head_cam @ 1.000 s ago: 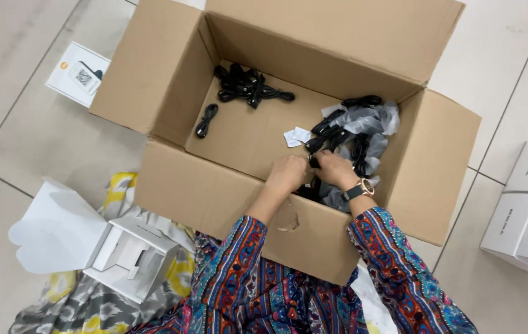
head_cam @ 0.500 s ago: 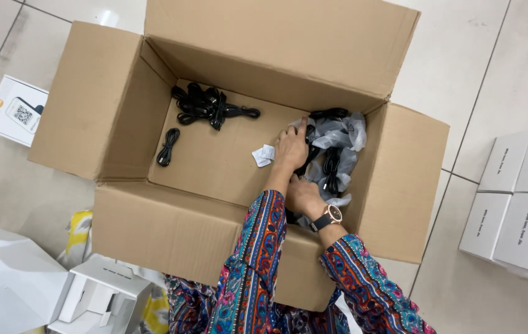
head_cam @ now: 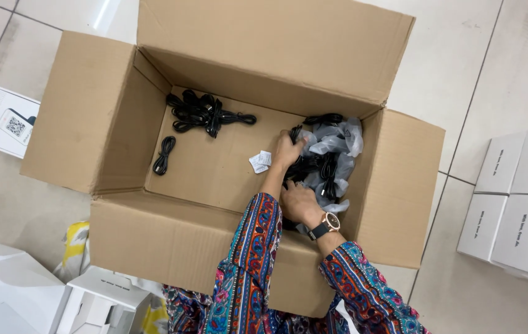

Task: The person packs electronic JioVoiceBox devices into their individual retail boxes.

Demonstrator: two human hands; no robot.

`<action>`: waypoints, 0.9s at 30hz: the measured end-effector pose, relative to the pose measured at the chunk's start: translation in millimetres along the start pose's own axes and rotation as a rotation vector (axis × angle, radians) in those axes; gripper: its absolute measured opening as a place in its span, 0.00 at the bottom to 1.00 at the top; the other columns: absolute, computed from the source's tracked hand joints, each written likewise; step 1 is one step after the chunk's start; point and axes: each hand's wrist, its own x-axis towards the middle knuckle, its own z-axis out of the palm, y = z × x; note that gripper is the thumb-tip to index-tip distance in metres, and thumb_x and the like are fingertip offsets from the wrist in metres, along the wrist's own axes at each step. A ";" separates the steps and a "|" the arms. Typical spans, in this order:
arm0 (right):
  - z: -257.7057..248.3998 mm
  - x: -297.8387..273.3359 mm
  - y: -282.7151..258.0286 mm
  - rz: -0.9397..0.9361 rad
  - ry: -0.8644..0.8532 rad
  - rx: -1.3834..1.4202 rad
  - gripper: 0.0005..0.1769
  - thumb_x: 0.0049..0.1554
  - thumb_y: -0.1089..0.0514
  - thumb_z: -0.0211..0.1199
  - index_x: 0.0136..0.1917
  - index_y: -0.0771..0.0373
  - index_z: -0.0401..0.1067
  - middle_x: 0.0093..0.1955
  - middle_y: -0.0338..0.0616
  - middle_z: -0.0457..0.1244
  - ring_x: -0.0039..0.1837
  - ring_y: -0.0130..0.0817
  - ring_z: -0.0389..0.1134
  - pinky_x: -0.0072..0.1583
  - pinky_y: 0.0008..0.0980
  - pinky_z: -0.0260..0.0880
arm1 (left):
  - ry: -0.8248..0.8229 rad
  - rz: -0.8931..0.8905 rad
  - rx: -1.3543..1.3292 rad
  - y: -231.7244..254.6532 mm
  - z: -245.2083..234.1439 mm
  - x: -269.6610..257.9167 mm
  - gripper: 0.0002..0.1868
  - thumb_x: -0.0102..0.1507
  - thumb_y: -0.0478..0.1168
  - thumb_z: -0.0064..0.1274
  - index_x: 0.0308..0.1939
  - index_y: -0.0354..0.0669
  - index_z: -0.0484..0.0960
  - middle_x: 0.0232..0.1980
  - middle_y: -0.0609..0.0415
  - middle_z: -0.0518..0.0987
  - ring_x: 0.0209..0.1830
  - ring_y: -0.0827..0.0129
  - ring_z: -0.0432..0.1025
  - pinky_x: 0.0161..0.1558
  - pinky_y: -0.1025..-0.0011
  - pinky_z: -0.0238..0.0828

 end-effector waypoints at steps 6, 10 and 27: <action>8.6 5.8 5.4 0.009 -0.057 -0.045 0.28 0.54 0.49 0.65 0.65 0.60 0.70 0.66 0.56 0.61 0.64 0.52 0.66 0.60 0.45 0.70 | 0.093 0.083 0.262 45.5 -26.7 -37.4 0.19 0.60 0.45 0.60 0.51 0.41 0.80 0.46 0.37 0.83 0.49 0.43 0.78 0.53 0.49 0.72; 10.1 9.5 11.4 0.029 0.005 0.053 0.27 0.57 0.47 0.62 0.68 0.56 0.68 0.67 0.54 0.61 0.65 0.54 0.66 0.60 0.48 0.69 | 0.310 0.355 0.504 39.8 -29.5 -33.9 0.11 0.61 0.37 0.56 0.47 0.41 0.79 0.42 0.42 0.84 0.41 0.45 0.79 0.52 0.48 0.72; -96.3 -71.9 -129.5 -0.434 0.560 0.554 0.17 0.65 0.51 0.57 0.62 0.63 0.73 0.55 0.49 0.70 0.55 0.41 0.73 0.54 0.39 0.73 | 0.565 0.372 -0.651 31.7 -356.4 -353.0 0.13 0.70 0.47 0.55 0.45 0.41 0.77 0.32 0.63 0.73 0.27 0.82 0.67 0.29 0.78 0.68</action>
